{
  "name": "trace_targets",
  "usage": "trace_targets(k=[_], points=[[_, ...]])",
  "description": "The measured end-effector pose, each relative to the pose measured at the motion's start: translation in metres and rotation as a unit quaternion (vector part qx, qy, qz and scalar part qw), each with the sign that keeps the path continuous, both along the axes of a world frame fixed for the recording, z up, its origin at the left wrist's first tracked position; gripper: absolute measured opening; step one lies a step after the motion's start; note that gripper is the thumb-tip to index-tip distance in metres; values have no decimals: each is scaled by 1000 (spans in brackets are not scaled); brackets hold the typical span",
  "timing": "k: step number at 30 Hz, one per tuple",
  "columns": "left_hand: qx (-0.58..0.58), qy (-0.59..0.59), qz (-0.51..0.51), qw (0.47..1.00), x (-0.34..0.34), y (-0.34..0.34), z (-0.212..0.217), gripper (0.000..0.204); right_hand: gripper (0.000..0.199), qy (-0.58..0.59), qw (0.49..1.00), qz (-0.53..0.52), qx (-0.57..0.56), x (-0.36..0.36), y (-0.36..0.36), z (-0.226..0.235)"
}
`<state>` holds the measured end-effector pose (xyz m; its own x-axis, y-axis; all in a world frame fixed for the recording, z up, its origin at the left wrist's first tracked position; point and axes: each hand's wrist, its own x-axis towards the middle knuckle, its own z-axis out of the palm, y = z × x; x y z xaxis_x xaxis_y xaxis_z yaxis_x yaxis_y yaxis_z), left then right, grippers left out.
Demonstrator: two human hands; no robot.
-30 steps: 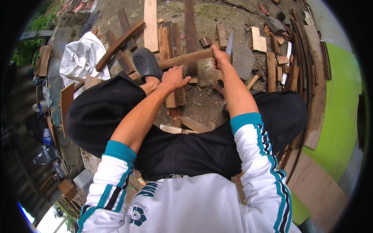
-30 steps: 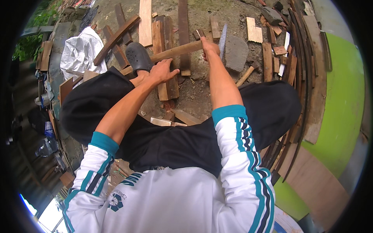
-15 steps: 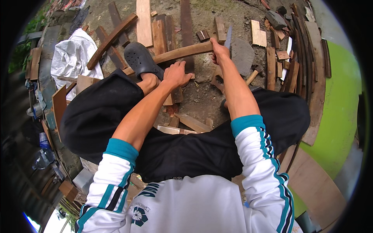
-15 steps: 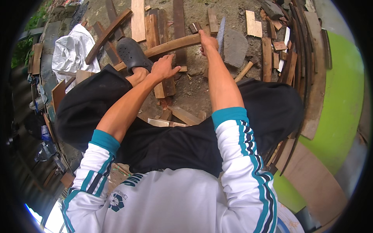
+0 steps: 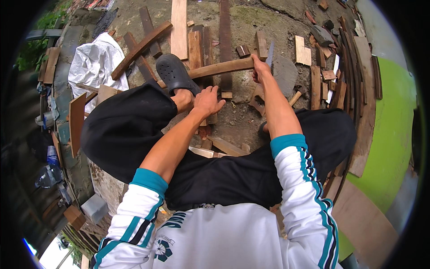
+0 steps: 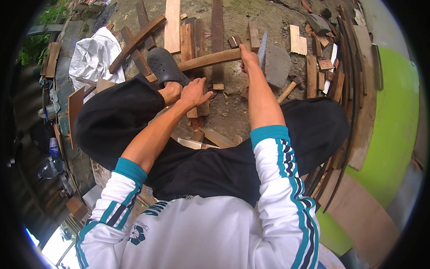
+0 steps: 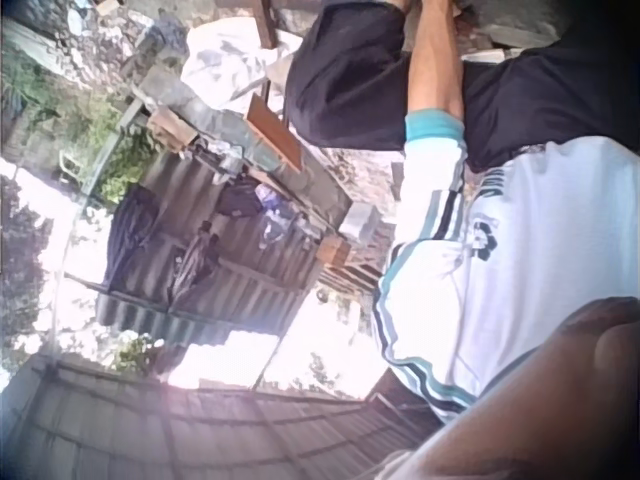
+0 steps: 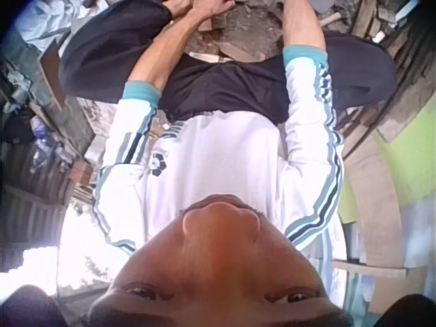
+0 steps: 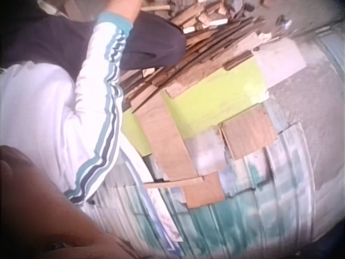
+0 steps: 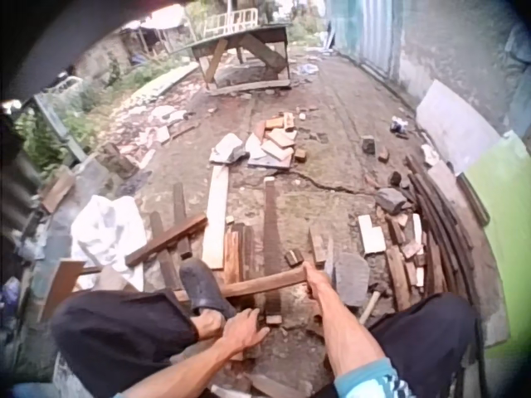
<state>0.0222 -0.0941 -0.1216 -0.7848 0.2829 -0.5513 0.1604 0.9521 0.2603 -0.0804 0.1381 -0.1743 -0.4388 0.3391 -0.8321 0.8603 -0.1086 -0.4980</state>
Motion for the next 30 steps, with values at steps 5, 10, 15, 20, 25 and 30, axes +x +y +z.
trace_targets(k=[5,10,15,20,25,30], points=[[11,25,-9,1000,2,-2,13,75,53,17,1000,-14,-2,5,2,-2],[0,5,-11,1000,-9,9,26,74,62,51,996,26,69,29,-1,-10],[30,42,-29,998,1,16,14,74,66,16,997,46,67,33,9,-13],[34,1,-12,999,23,8,12,74,69,-5,996,52,66,22,4,-5],[39,2,18,999,39,-1,20,74,58,8,994,57,93,19,-1,-5],[32,13,29,999,32,-6,27,74,61,-9,998,57,37,19,-2,-3]])
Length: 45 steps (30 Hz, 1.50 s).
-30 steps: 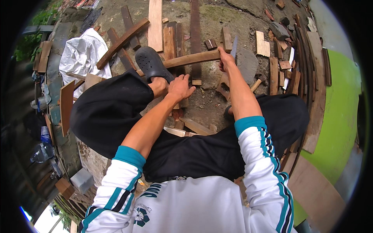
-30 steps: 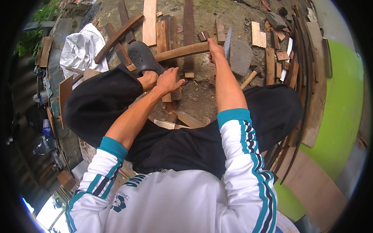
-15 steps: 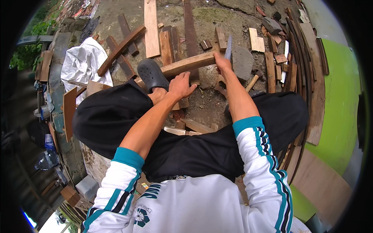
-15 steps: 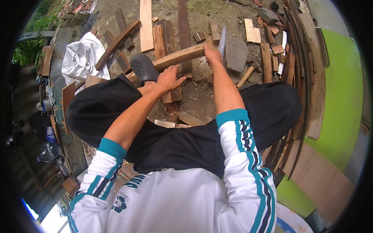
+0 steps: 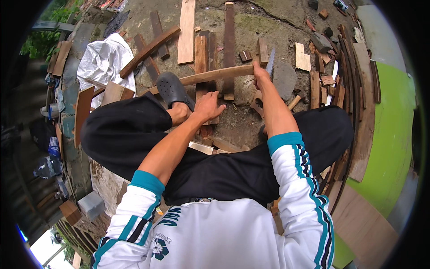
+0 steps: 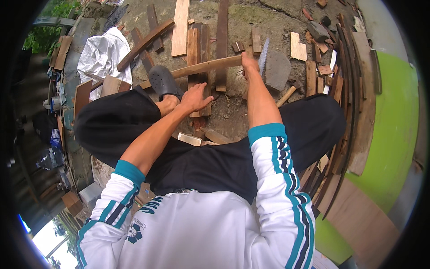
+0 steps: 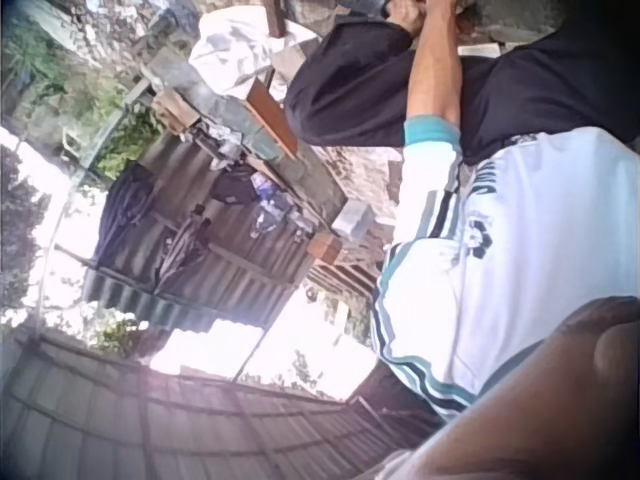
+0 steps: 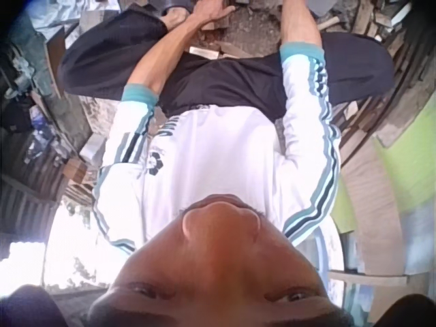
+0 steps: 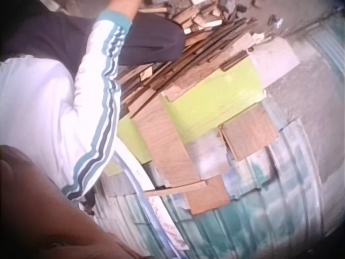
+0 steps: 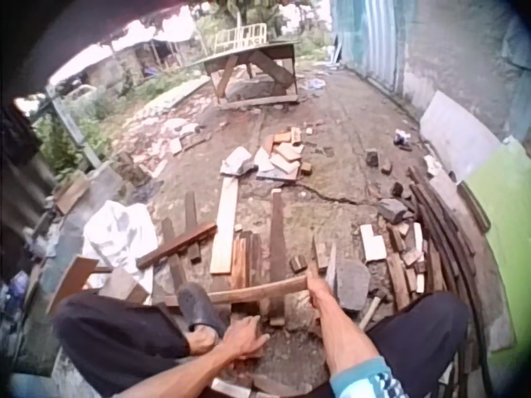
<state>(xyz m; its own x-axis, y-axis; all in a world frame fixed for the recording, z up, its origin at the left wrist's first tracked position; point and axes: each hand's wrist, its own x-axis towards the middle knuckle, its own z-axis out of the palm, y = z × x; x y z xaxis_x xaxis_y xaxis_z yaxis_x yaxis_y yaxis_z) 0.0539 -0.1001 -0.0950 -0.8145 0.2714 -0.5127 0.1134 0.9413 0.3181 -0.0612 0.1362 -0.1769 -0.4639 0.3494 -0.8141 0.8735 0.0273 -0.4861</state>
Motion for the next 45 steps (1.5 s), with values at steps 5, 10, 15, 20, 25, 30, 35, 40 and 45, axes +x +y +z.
trace_targets(k=[5,10,15,20,25,30,35,40,45], points=[[-12,11,-15,1000,-20,13,-1,74,63,-45,998,-34,-37,17,1,-6],[19,28,-8,999,-30,17,-17,71,68,-37,998,-43,0,21,-7,5],[121,126,40,984,-63,22,-42,56,65,-34,999,-10,-29,25,3,12],[183,154,55,970,-98,39,-62,52,55,43,993,-81,-73,54,20,-12],[173,165,-5,971,-116,36,-80,57,37,87,996,-15,11,75,35,-60],[150,200,-62,966,-131,11,-95,63,27,248,946,139,159,48,34,-67],[139,149,-50,978,-133,1,-114,65,35,352,787,392,321,-30,49,-62],[145,144,-38,978,-135,2,-115,69,61,289,638,597,390,-111,39,-77],[159,149,-24,976,-136,2,-113,65,59,282,540,685,399,-136,18,-113]])
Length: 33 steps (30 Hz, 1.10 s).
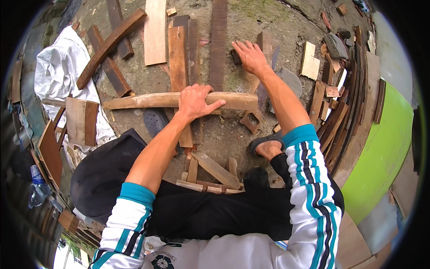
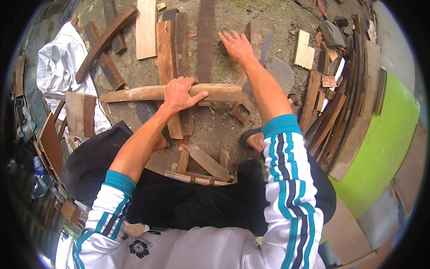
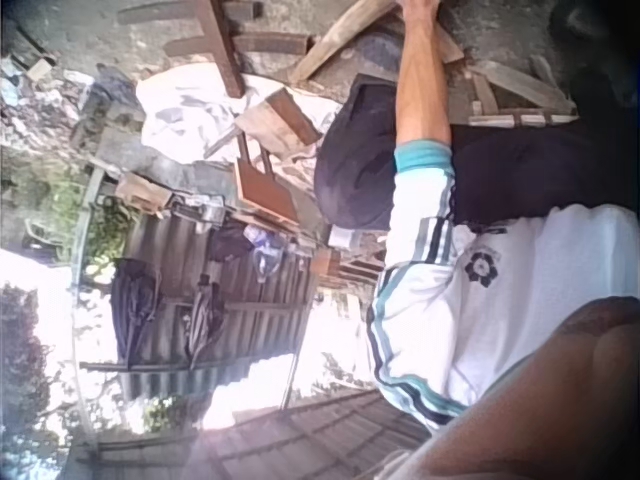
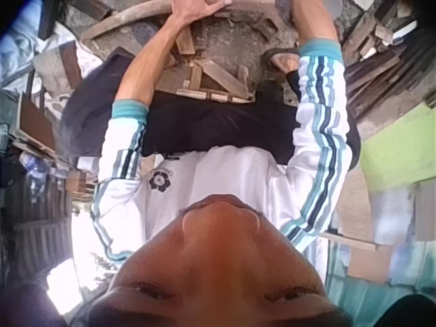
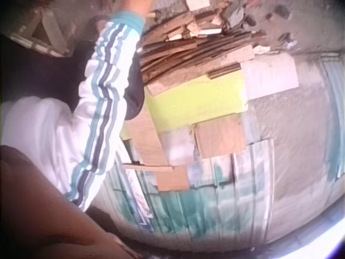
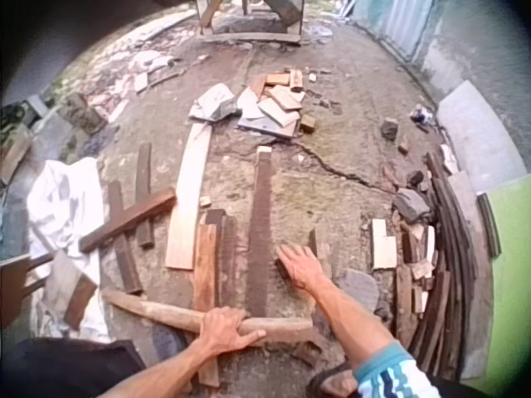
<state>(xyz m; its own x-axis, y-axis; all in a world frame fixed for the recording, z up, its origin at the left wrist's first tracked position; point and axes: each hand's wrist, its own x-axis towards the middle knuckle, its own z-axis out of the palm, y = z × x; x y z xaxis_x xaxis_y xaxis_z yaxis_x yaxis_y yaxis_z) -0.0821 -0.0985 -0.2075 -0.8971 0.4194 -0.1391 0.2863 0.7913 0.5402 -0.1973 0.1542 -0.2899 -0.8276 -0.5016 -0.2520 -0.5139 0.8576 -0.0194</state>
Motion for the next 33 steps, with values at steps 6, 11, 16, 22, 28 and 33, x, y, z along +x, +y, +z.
trace_targets(k=[6,11,16,22,28,33], points=[[27,-8,12,1000,0,-3,4,60,52,-142,987,-75,-8,-1,-2,22],[158,-80,212,961,-6,14,8,44,73,-77,902,-354,-236,30,17,69],[276,-55,271,920,-11,52,34,33,84,27,749,-554,-361,86,15,142],[455,-261,255,812,25,87,51,33,82,65,552,-699,-449,171,-64,157],[355,-300,228,855,53,76,62,38,43,30,356,-714,-602,223,-115,134],[197,-117,88,970,44,56,52,41,32,-17,239,-650,-721,228,-111,122]])
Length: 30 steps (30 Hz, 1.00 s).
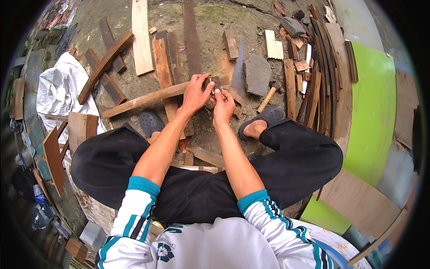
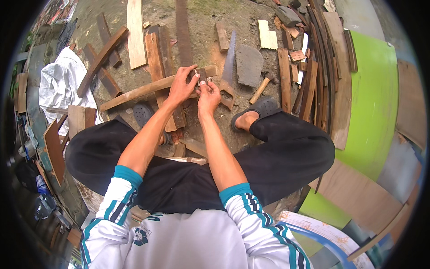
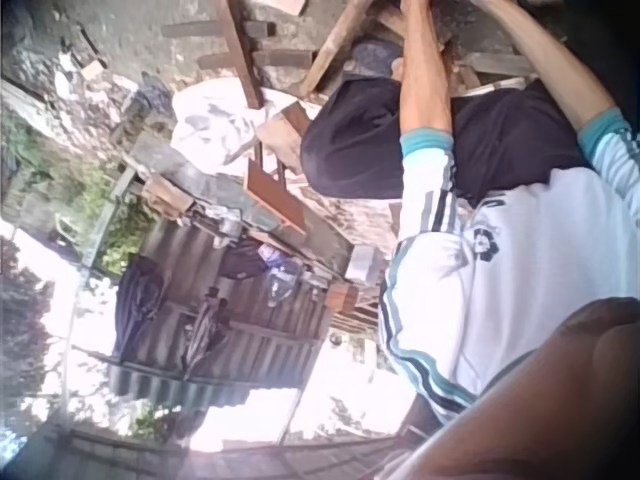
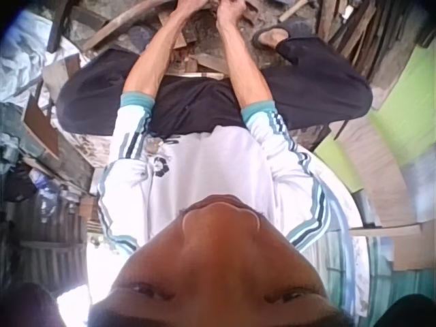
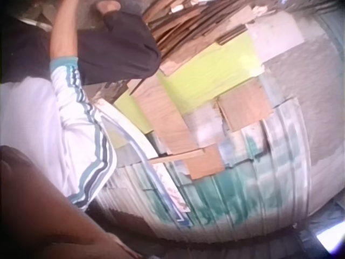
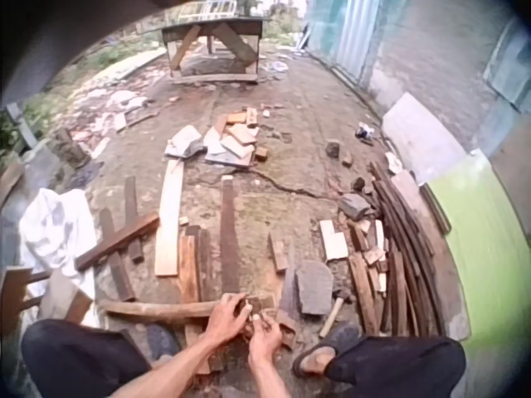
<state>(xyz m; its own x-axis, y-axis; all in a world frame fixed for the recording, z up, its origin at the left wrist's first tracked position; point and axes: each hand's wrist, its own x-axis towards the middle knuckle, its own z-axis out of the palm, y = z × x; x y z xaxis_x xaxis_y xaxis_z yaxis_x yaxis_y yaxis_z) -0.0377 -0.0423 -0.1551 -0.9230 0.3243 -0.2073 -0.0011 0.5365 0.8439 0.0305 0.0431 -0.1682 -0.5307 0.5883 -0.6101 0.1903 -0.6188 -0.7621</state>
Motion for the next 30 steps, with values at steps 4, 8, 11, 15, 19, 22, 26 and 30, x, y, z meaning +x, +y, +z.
trace_targets(k=[4,8,11,15,19,22,26,30], points=[[-114,194,-139,964,-6,-21,-17,67,28,-6,999,-20,-25,-7,-3,-8],[-83,169,-185,965,-13,-15,-9,86,32,-26,1000,5,-3,-5,3,-16],[-67,149,-169,972,-12,-7,-11,80,33,-44,998,23,29,-4,5,-20],[-68,131,-167,975,-18,-3,-17,75,35,-62,996,45,44,-5,4,-12],[-72,119,-163,977,-20,1,-17,71,36,-44,997,49,32,-3,8,-13],[-68,118,-155,978,-21,5,-16,68,37,-21,998,49,28,-1,13,-19],[-56,128,-146,979,-21,5,-16,66,37,-5,998,53,32,0,15,-19],[-50,144,-149,977,-21,5,-17,65,38,4,998,47,30,2,15,-19]])
